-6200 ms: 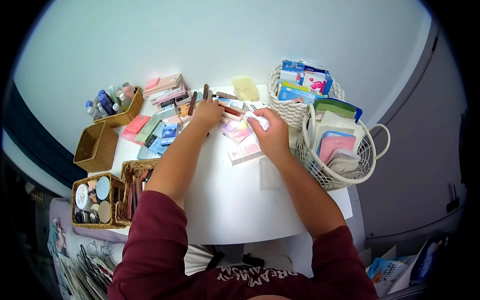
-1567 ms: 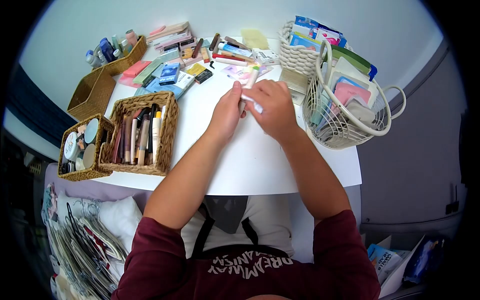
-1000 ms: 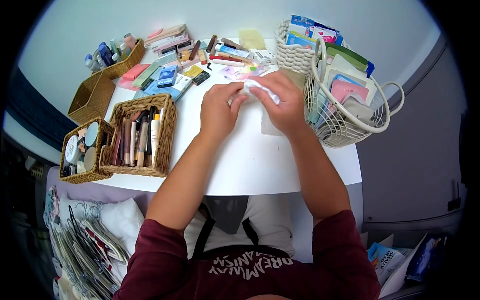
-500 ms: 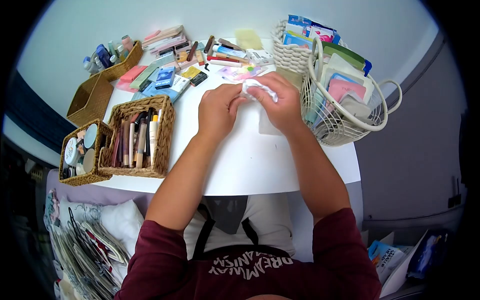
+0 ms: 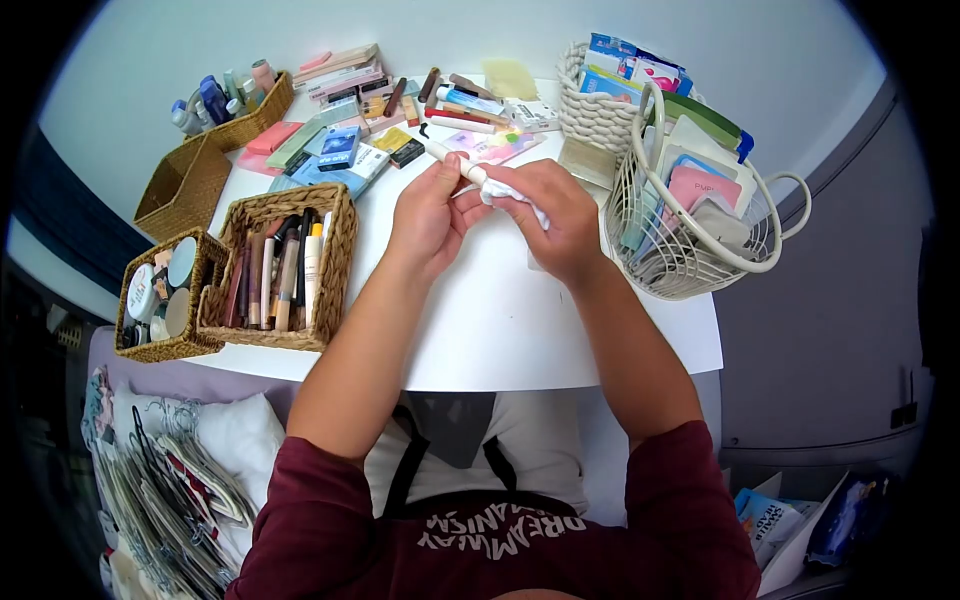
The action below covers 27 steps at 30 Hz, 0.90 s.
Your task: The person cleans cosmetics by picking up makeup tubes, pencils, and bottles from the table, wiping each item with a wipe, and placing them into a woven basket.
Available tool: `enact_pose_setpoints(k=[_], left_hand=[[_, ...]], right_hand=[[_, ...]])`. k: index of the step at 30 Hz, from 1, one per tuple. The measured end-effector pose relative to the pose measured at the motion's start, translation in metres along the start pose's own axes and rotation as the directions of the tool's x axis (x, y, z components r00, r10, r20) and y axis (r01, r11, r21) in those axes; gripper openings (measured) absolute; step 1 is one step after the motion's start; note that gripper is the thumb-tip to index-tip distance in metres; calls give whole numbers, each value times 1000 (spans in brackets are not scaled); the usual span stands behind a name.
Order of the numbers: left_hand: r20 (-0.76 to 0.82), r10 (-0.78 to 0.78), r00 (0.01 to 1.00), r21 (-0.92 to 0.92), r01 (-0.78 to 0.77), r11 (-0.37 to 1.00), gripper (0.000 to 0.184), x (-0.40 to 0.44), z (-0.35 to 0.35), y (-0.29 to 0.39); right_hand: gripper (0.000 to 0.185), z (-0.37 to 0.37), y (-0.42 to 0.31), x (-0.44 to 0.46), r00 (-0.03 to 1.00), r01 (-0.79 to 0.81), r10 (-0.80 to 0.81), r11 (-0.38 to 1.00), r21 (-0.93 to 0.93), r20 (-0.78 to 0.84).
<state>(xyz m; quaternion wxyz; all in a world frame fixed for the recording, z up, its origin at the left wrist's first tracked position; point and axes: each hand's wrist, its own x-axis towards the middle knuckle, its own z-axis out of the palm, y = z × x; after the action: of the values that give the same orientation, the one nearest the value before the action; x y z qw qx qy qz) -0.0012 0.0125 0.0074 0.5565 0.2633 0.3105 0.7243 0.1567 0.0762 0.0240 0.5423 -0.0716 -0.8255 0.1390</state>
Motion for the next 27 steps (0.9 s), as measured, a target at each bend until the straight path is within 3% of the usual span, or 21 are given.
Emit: enact_pose_setpoints(k=[2,6,8,9,12,15,18,19,22,24,27], left_hand=[[47,7,999,-7,-7,1000,32,-1,0,1],[27,25,999,19,-26,999,32,-9,16,1],[-25,39,999,11,-39,999,32,-6,11,0],[-57,50,997,11,-50,999,33,-4,7,1],[-58,49,997,-71,-53,996,33,-1,2,-1],[-88,38,995,-17,-40,999,34,-2,6,-2],[-3,52,999,73,-52,996,35,-1,1,-7],[-95,90,991,115,-78,990,32,-3,11,-7],[-64,179,982,318,-150,936,27,6,-7,-13],[-190,107,976,277,-51,959,22,3,-5,-15],[-173,93,980,420,-12,907,34,-20,3,-3]], right_hand=[[30,-5,4,0,999,38,-41,997,-69,-34],[27,-12,16,-2,982,-86,68,992,-96,-174],[27,-13,9,0,985,-60,47,996,-73,-167],[28,-10,6,1,994,11,-17,998,-55,-105],[29,5,3,-5,1000,14,-15,1000,15,24],[24,0,9,-3,994,-81,77,996,-45,-83],[21,-4,19,-5,972,-193,187,981,-32,-144],[21,-3,19,-6,963,-236,232,972,-12,-140],[19,6,15,-8,955,-292,293,956,23,-45],[19,15,9,-10,950,-313,313,948,59,10],[18,22,-4,-4,930,-368,363,925,96,67]])
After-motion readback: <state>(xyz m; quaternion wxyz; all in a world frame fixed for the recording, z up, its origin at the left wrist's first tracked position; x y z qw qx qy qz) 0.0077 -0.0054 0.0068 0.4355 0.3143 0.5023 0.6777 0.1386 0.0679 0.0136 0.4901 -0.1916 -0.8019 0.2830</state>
